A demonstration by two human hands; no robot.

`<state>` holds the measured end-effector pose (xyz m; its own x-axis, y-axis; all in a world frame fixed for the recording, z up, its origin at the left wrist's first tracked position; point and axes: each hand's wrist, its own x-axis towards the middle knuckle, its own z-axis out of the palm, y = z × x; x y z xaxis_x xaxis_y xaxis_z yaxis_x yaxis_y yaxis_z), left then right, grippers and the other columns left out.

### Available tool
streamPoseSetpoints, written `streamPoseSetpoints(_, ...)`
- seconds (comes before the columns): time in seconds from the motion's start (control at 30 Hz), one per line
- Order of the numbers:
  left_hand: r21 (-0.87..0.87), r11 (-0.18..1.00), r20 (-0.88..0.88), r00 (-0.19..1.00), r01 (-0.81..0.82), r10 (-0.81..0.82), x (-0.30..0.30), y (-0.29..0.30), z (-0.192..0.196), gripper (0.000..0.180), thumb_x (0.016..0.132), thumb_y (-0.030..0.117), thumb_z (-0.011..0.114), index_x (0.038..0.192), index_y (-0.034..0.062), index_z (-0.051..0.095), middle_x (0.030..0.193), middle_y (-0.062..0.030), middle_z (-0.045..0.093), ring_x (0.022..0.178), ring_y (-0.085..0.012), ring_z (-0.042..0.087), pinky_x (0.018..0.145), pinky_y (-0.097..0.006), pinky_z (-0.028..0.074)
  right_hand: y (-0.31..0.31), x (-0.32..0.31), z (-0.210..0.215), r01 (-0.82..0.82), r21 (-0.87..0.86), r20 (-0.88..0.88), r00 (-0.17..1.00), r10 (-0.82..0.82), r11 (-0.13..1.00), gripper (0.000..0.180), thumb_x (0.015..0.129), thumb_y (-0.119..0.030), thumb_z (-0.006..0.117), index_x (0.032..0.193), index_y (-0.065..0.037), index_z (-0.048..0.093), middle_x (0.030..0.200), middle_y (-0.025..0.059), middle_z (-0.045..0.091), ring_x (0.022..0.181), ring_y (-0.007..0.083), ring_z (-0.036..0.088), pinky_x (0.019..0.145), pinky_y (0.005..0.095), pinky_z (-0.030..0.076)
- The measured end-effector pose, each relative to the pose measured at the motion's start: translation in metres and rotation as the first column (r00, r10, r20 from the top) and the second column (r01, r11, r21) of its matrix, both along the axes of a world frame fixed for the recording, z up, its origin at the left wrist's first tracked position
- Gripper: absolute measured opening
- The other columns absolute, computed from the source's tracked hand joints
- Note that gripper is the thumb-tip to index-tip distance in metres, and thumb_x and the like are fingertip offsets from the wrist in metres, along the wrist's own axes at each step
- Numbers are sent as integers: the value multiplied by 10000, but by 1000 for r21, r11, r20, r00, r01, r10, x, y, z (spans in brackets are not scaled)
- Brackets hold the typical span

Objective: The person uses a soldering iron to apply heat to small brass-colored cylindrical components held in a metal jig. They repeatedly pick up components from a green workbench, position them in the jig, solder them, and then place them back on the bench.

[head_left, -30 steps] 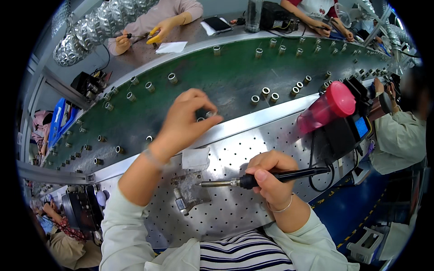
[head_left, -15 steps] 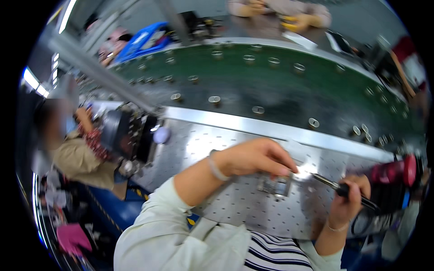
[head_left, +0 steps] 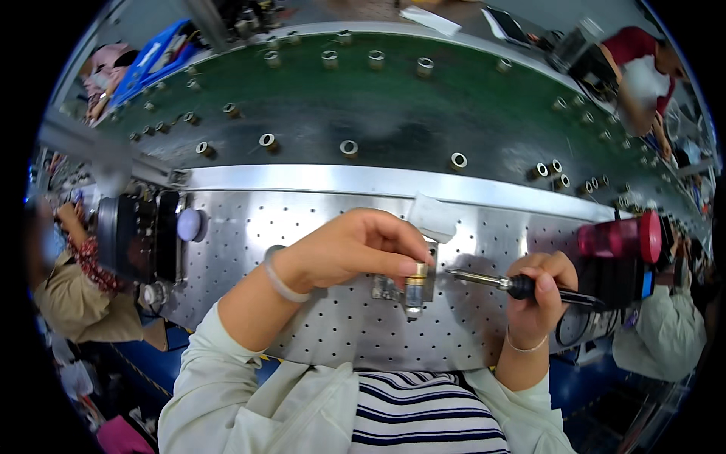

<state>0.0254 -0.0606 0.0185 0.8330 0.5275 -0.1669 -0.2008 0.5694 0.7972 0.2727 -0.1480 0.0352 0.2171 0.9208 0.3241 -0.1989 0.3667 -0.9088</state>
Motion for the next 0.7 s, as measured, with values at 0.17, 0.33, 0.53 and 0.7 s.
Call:
streamPoseSetpoints(0.17, 11, 997, 74, 994, -81, 80, 11, -1, 2, 203, 728, -41, 702, 926, -12, 667, 996, -127, 603, 936, -189, 573, 821, -284, 474, -3, 2, 4, -51, -55, 56, 997, 54, 997, 197, 821, -144, 581, 727, 11, 503, 572, 70, 502, 442, 111, 414, 435, 240, 339)
streamPoseSetpoints(0.33, 47, 990, 77, 988, -136, 132, 9, -4, 4, 154, 704, -62, 709, 841, -9, 659, 956, -134, 590, 857, -182, 584, 779, -277, 494, -6, -1, -2, -106, -20, -9, 994, 106, 994, 141, 788, -66, 668, 775, 53, 594, 634, 109, 584, 450, 108, 505, 445, 208, 410)
streamPoseSetpoints(0.53, 129, 983, 41, 991, -133, 129, 8, -4, 7, 143, 684, -88, 708, 791, -6, 662, 958, -148, 585, 820, -178, 596, 753, -256, 509, -5, -1, -2, -110, -8, 31, 993, 110, 994, 132, 767, -52, 685, 787, 58, 615, 640, 107, 588, 472, 127, 525, 454, 224, 416)
streamPoseSetpoints(0.7, 149, 980, 66, 990, -132, 124, 7, -4, 5, 143, 670, -94, 716, 767, 2, 672, 971, -153, 586, 829, -179, 595, 768, -260, 501, -4, 0, -4, -118, -3, 44, 992, 118, 993, 136, 756, -48, 694, 789, 60, 618, 641, 104, 589, 484, 133, 534, 461, 224, 416)
